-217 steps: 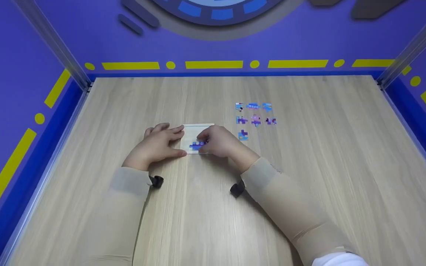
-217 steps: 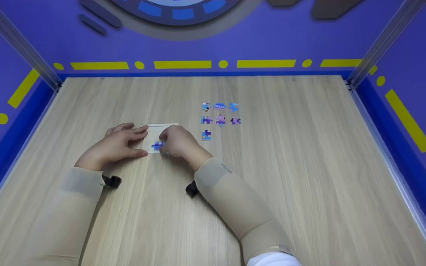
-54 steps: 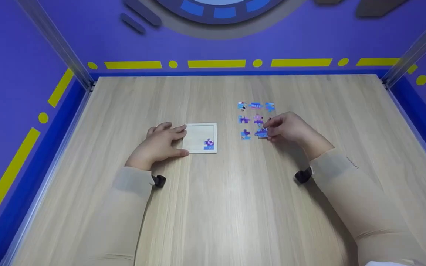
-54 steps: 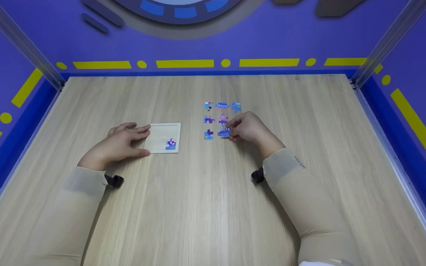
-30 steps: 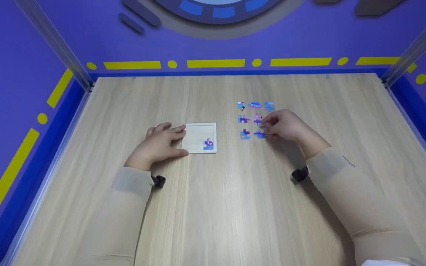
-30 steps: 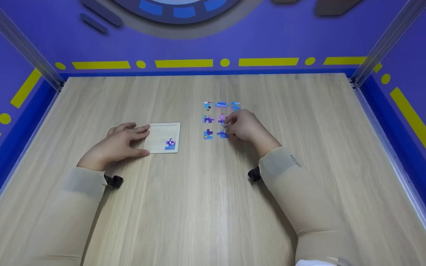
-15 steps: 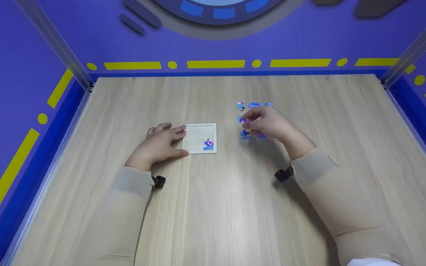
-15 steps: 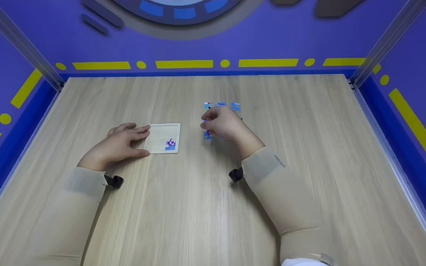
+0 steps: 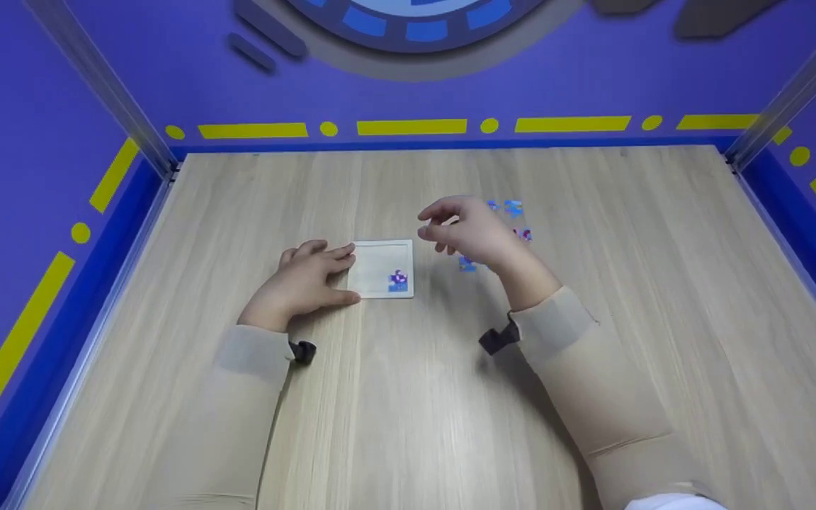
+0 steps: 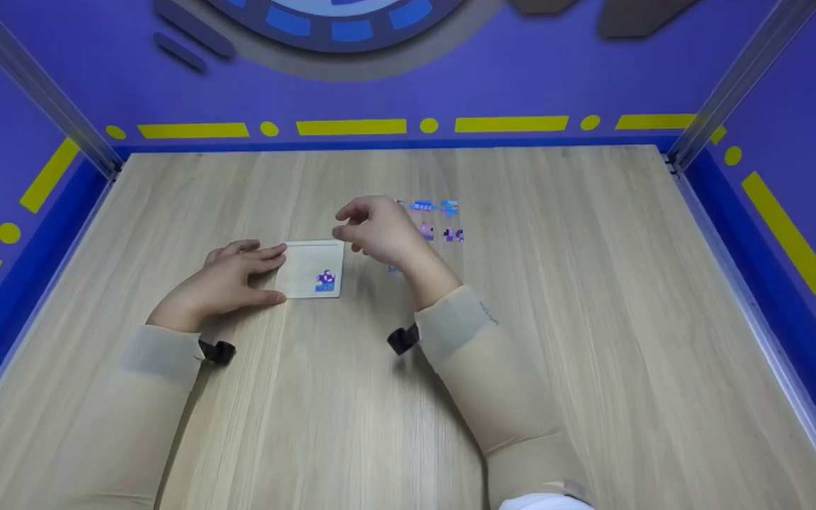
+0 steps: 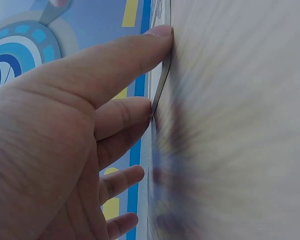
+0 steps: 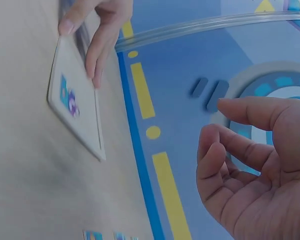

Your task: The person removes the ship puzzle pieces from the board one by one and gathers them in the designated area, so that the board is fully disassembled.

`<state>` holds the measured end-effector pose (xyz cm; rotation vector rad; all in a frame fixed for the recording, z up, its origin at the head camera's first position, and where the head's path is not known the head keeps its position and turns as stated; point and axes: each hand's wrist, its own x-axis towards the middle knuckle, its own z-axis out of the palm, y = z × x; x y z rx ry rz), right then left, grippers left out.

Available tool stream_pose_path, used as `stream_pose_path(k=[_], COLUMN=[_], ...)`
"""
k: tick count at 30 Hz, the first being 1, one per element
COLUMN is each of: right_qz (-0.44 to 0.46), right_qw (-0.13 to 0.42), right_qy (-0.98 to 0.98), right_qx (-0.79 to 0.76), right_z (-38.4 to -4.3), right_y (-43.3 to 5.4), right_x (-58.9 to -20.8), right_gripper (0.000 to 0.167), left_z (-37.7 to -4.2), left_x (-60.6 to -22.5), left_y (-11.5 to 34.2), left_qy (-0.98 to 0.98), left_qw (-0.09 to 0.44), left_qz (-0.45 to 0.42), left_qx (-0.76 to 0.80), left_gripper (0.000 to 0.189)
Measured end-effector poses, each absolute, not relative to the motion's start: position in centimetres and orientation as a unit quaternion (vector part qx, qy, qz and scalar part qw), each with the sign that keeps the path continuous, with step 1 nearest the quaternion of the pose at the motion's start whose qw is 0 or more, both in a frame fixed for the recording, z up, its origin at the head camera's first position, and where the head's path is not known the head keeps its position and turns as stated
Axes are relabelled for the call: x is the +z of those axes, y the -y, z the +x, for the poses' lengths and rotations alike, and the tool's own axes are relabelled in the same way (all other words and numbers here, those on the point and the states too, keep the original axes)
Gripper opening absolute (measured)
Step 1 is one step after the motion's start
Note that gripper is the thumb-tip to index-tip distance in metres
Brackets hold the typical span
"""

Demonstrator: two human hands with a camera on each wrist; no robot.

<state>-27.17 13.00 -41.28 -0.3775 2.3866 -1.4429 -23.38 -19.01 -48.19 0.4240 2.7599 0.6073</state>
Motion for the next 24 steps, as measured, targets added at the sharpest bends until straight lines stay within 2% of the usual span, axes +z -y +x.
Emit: stream_pose_path(k=[9,17,24], right_qz=[-0.152,-0.155,-0.152], right_qw=[0.151,0.187,0.196], right_qy=[-0.828,-0.818,-0.826], right_qx=[-0.519,-0.522,-0.506], right_z=[-26.4,-26.2,-26.2], right_y=[-10.6,-9.3,-9.0], right_x=[-42.1,-43.4,-44.2], right_gripper=[0.030,0.036,0.044], left_z=[-23.3,-23.2,-23.2], left_x=[-48.3,-48.3,-48.0], left_y=[19.0,19.2,18.9], left_qy=[-0.958,-0.960,-0.959], left_qw=[0.140,0.137,0.137], left_qz=[0.134,0.133,0.134], left_qx=[0.210,0.205,0.207], left_gripper=[0.087,0.086,0.087])
